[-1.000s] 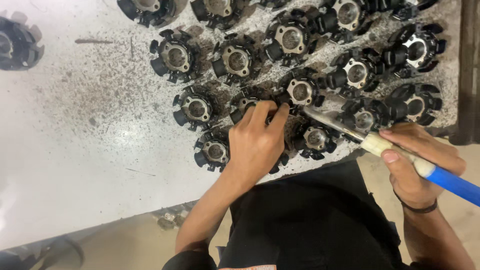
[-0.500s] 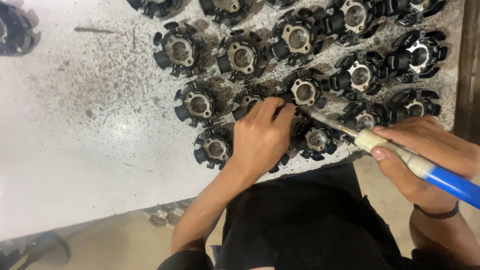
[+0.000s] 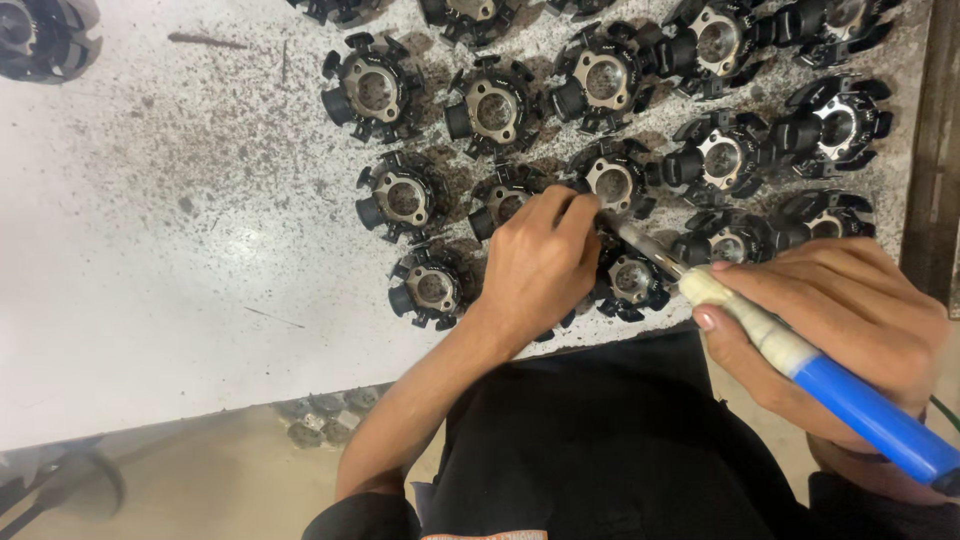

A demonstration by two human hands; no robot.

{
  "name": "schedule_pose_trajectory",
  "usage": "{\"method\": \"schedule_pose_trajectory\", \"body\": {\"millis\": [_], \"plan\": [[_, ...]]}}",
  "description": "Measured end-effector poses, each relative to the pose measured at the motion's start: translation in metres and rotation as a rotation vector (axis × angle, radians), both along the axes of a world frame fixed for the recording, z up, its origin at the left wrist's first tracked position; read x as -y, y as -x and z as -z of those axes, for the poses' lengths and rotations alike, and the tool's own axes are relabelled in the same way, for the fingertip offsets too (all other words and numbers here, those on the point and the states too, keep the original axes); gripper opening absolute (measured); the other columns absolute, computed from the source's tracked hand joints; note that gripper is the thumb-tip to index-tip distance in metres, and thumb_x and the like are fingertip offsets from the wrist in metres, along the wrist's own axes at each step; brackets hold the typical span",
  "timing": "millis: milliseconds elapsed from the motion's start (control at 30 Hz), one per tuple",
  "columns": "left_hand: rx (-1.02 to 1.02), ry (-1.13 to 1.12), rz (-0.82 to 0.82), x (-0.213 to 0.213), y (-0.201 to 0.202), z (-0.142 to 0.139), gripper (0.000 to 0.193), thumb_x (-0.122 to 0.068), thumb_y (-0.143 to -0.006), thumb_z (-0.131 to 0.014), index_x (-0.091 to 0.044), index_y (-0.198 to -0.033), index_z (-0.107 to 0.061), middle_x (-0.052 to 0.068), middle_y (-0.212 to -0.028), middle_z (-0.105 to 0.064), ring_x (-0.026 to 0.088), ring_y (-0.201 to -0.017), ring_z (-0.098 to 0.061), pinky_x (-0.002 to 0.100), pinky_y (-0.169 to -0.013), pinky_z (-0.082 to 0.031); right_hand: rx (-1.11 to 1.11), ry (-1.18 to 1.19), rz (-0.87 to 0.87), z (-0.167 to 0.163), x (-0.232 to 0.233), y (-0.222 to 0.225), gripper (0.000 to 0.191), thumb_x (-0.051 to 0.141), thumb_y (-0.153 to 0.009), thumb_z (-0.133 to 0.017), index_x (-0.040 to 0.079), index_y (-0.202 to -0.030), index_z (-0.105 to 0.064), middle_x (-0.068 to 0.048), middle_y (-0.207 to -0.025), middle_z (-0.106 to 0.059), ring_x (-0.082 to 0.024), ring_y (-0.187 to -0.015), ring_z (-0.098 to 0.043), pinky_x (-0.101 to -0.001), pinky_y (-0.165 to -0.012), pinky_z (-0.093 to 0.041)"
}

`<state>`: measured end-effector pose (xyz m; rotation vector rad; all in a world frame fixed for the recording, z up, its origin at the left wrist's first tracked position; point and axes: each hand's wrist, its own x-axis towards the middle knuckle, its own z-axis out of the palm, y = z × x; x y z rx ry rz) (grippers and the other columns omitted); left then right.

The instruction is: The person uses a soldering iron to solder wires onto black rotor-like components arranged in rows on a workbench, working through them one at a time and setting finished pieces aside.

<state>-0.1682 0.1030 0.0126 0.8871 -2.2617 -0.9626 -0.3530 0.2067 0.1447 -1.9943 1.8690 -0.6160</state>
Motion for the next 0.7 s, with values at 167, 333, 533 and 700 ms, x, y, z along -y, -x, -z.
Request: {"method": "schedule_pose_trajectory", "body": {"millis": [167,333,533,700], "plan": [[0.099,0.057,0.052,0.013,-0.024,-0.064,0.027,0.004,-0.084,-0.07,-0.001,-0.111,-0.065,0.013,-0.096,-0.062,0.032,-0.079,-0.069,0.042,-0.062,-0.054,0.258,-0.02,0.174,0.027,-0.032,0.036,0.03,0.012,-0.085,-0.076,-0.006,-0.109,-0.072,-0.019,-0.088,-0.075,-0.017,-0.066,-0.069,-0.0247,-0.059,-0.053],[-0.055,0.283,-0.074,-0.004,-0.062,-0.076,0.033,0.013,-0.091,-0.071,0.003,-0.122,-0.064,0.009,-0.105,-0.065,0.022,-0.074,-0.063,0.036,-0.059,-0.049,0.949,0.137,0.546,0.09,-0.105,0.039,0.03,0.009,-0.097,-0.071,-0.01,-0.121,-0.073,-0.024,-0.097,-0.074,-0.013,-0.068,-0.066,-0.0194,-0.065,-0.05],[0.092,0.094,0.081,-0.045,-0.05,-0.025,0.037,0.007,-0.079,-0.07,-0.003,-0.114,-0.074,0.009,-0.101,-0.062,0.021,-0.078,-0.065,0.034,-0.057,-0.052,0.646,0.052,0.417,0.097,-0.15,0.034,0.033,0.007,-0.083,-0.067,-0.009,-0.112,-0.069,-0.023,-0.101,-0.073,-0.025,-0.087,-0.076,-0.0265,-0.079,-0.061],[0.064,0.091,0.092,-0.061,-0.043,-0.017,0.029,0.002,-0.083,-0.075,-0.003,-0.112,-0.073,0.007,-0.102,-0.062,0.021,-0.079,-0.064,0.034,-0.06,-0.053,0.634,-0.02,0.409,0.084,-0.147,0.028,0.034,0.007,-0.08,-0.067,-0.008,-0.11,-0.07,-0.024,-0.103,-0.073,-0.029,-0.085,-0.076,-0.028,-0.075,-0.061]]}}
